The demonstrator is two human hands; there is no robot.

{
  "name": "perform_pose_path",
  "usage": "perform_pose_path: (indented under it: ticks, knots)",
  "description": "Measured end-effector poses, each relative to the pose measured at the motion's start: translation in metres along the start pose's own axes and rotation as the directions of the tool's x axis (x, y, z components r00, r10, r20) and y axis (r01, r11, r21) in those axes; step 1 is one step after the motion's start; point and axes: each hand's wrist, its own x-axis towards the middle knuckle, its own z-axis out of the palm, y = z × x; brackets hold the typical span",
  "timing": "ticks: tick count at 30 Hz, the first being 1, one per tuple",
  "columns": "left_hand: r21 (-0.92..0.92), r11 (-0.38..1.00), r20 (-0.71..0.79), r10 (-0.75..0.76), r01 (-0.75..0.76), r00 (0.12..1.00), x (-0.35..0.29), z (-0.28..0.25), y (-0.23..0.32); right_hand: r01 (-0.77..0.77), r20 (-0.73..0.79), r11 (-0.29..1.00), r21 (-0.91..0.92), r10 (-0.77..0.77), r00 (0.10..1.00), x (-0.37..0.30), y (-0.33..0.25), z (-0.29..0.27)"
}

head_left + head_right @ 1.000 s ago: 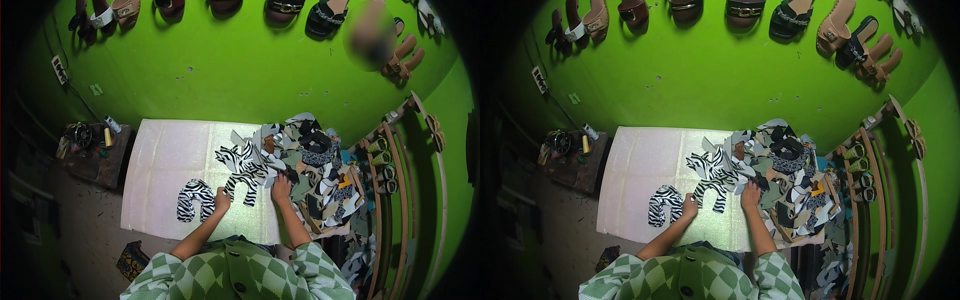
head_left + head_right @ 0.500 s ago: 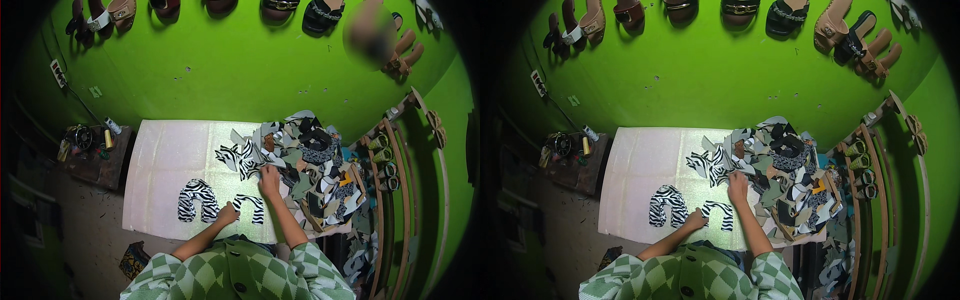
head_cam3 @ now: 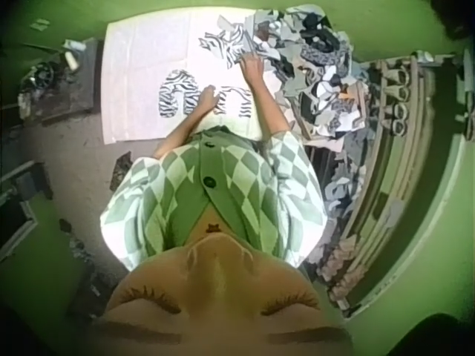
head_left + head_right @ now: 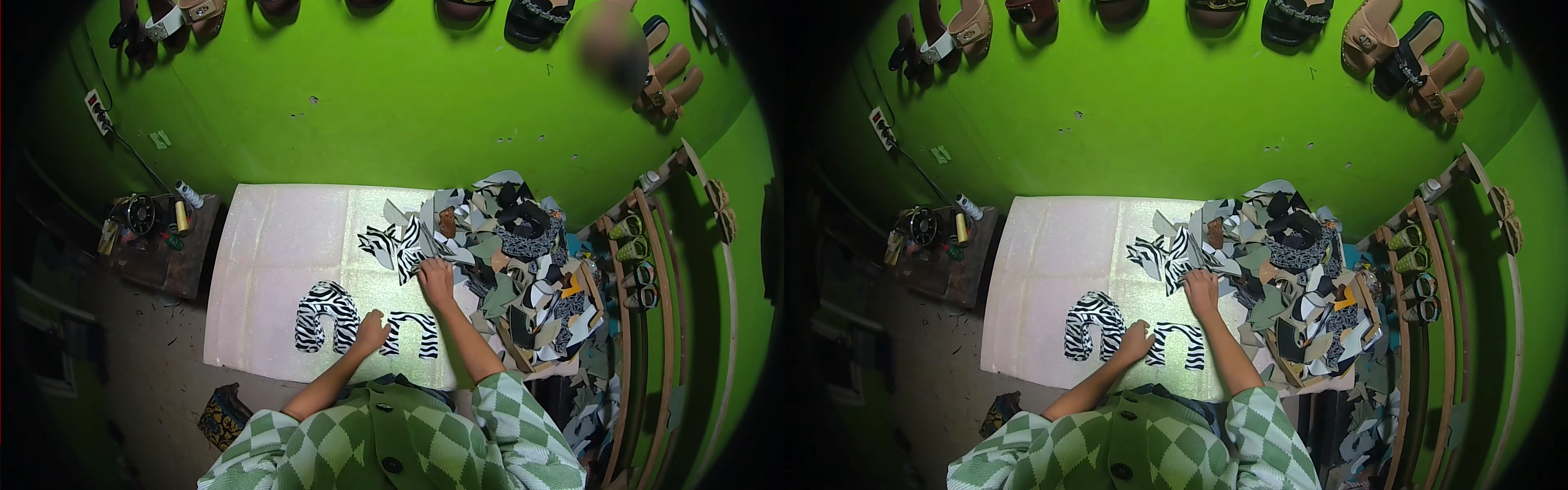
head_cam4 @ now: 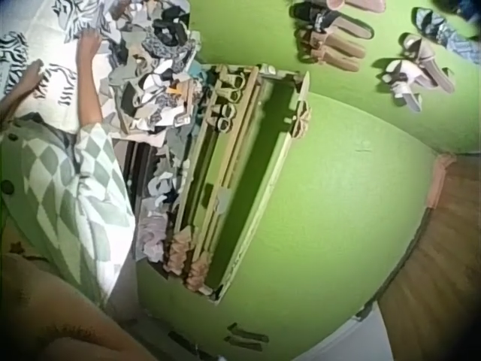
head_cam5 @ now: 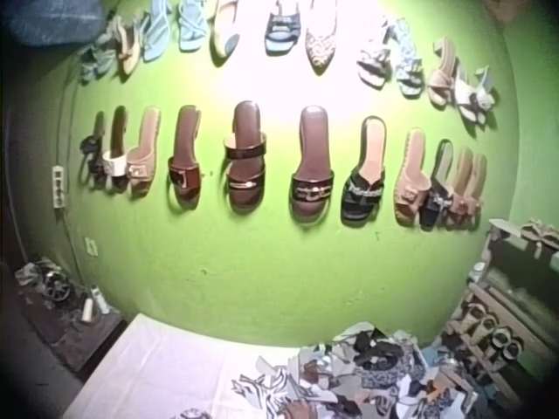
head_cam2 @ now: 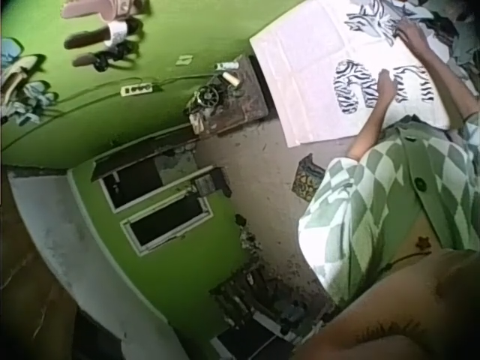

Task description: The person is sorting through a large pile of various shoe material components on a table, identifying matching pairs and organizing them.

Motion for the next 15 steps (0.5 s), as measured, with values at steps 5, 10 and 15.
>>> perform_pose_path:
  ticks: [5, 10, 15]
  knots:
    - [-0.571, 0.754, 0.279, -0.193, 0.324, 0.941, 0.033, 0.016, -0.008, 0.004, 0.094, 0.974, 0.228, -0.027, 0.995, -0.010, -0.013, -0.013]
    - [-0.750, 0.465, 0.436, -0.189, 0.471, 0.880, 0.057, 0.017, 0.010, -0.133, 0.242, 0.902, 0.410, 0.033, 0.970, -0.044, -0.014, -0.011]
    - [-0.792, 0.499, 0.321, -0.152, 0.353, 0.935, 0.065, 0.025, -0.003, -0.258, 0.379, 0.769, 0.585, 0.022, 0.925, -0.063, -0.009, -0.009]
